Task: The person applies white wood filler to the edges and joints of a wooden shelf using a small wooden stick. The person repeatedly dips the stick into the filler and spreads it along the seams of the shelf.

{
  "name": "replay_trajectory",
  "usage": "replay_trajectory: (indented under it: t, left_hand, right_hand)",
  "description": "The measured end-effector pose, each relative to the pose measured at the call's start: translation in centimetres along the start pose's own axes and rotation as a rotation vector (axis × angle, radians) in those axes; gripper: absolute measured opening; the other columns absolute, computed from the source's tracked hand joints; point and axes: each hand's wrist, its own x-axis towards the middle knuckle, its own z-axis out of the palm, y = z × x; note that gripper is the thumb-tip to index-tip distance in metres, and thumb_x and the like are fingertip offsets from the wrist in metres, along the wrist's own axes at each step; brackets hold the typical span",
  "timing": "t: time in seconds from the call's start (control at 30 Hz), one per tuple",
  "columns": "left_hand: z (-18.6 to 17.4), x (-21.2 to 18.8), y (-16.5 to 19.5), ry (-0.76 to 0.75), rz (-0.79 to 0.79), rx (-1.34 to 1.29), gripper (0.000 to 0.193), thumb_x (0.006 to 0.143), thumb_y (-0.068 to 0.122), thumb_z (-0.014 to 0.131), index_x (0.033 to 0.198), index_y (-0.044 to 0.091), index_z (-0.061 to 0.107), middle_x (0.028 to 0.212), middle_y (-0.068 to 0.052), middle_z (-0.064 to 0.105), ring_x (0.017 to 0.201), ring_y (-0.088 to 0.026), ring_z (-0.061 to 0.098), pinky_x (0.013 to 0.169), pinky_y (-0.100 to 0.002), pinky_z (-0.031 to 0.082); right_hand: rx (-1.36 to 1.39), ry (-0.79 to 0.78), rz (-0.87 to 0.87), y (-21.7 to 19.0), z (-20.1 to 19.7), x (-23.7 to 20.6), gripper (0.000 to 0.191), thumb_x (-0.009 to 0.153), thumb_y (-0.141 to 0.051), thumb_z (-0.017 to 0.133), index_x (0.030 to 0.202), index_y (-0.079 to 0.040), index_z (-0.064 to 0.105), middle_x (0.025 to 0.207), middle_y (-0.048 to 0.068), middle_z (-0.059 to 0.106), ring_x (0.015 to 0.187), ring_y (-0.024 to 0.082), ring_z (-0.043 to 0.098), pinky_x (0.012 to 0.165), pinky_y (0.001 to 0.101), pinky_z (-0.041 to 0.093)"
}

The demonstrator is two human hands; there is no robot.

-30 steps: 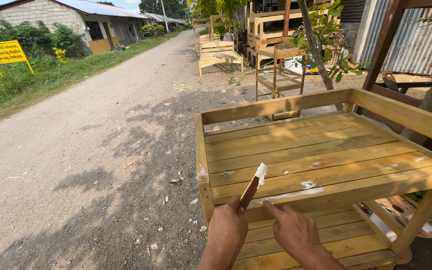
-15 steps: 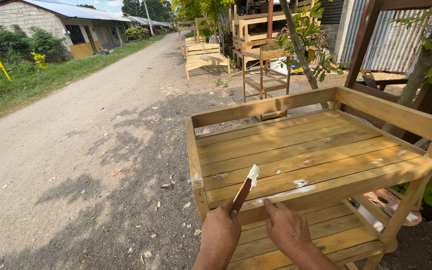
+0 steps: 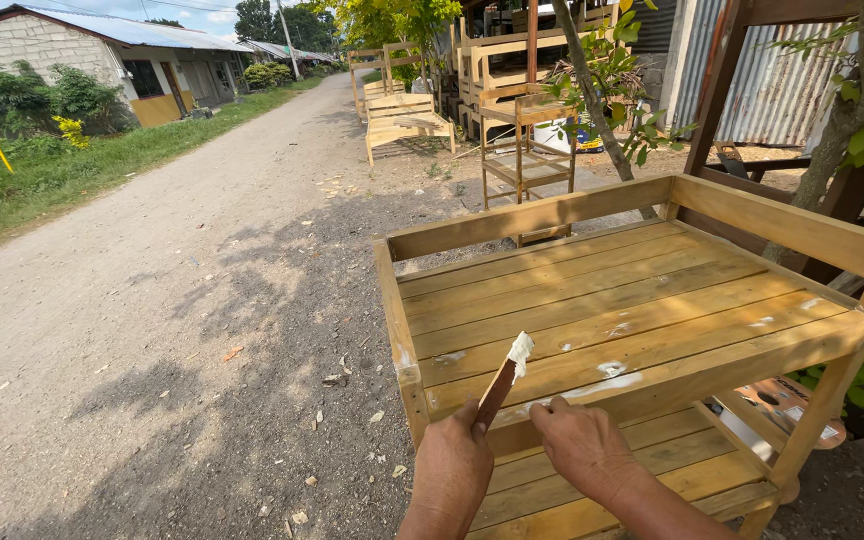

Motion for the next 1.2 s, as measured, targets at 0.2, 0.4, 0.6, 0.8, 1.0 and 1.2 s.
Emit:
replay_trajectory:
  t: [0.2, 0.4, 0.6, 0.8, 1.0, 1.2]
  left_hand:
    - [-0.3, -0.4, -0.5, -0.007, 0.001, -0.010, 0.021, 0.096, 0.017, 0.059, 0.113, 0.012, 0.069, 0.086, -0.023, 0.073, 0.089, -0.044, 0.070, 0.080, -0.056, 0.056]
    - [-0.6, -1.0, -0.4, 0.021, 0.007, -0.008, 0.024, 0.095, 0.016, 0.058, 0.117, 0.013, 0.069, 0.087, -0.022, 0.073, 0.089, -0.043, 0.071, 0.079, -0.055, 0.057]
    - [-1.4, -1.5, -0.6, 0.010, -0.084, -0.026, 0.023, 0.097, 0.016, 0.057, 0.114, 0.013, 0.071, 0.087, -0.019, 0.074, 0.087, -0.039, 0.073, 0.081, -0.052, 0.059]
    - [-1.5, -1.9, -0.9, 0.029, -0.061, -0.021, 0.020, 0.097, 0.015, 0.057, 0.110, 0.009, 0.071, 0.086, -0.020, 0.074, 0.087, -0.040, 0.073, 0.080, -0.052, 0.058]
    - [-0.9, -2.4, -1.1, 0.062, -0.063, -0.007, 0.020, 0.095, 0.015, 0.058, 0.109, 0.011, 0.071, 0.087, -0.020, 0.074, 0.088, -0.040, 0.072, 0.078, -0.053, 0.058]
    - [-1.0, -2.9, -1.6, 0.112, -0.057, -0.029, 0.023, 0.093, 0.015, 0.059, 0.113, 0.014, 0.071, 0.085, -0.020, 0.074, 0.087, -0.041, 0.072, 0.077, -0.054, 0.058]
  right_hand:
    - [0.157, 0.076, 0.086, -0.7, -1.2, -2.1, 0.026, 0.081, -0.014, 0.065, 0.107, -0.015, 0.062, 0.089, 0.009, 0.067, 0.080, 0.033, 0.071, 0.072, 0.0484, 0.058]
    - [0.054, -0.179, 0.282, -2.8, -1.3, -2.5, 0.080, 0.085, -0.018, 0.062, 0.160, -0.037, 0.038, 0.096, 0.007, 0.070, 0.087, 0.033, 0.071, 0.082, 0.0466, 0.058]
    - [0.065, -0.173, 0.499, -0.9, -1.6, -2.3, 0.069, 0.089, -0.022, 0.059, 0.152, -0.045, 0.041, 0.100, 0.007, 0.073, 0.093, 0.027, 0.072, 0.088, 0.0441, 0.058]
    - [0.753, -0.057, 0.516, -0.8, 0.2, -1.8, 0.076, 0.085, -0.016, 0.065, 0.156, -0.035, 0.047, 0.113, 0.004, 0.068, 0.080, 0.030, 0.068, 0.077, 0.0412, 0.062]
    - [2.186, -0.202, 0.630, -2.6, 0.8, 0.0, 0.071, 0.075, -0.009, 0.054, 0.146, -0.010, 0.054, 0.136, 0.006, 0.061, 0.105, 0.022, 0.064, 0.088, 0.0436, 0.052]
    - [2.209, -0.193, 0.680, -3.2, -0.4, 0.7, 0.069, 0.075, -0.011, 0.054, 0.144, -0.008, 0.056, 0.138, 0.004, 0.062, 0.110, 0.021, 0.059, 0.092, 0.0449, 0.049]
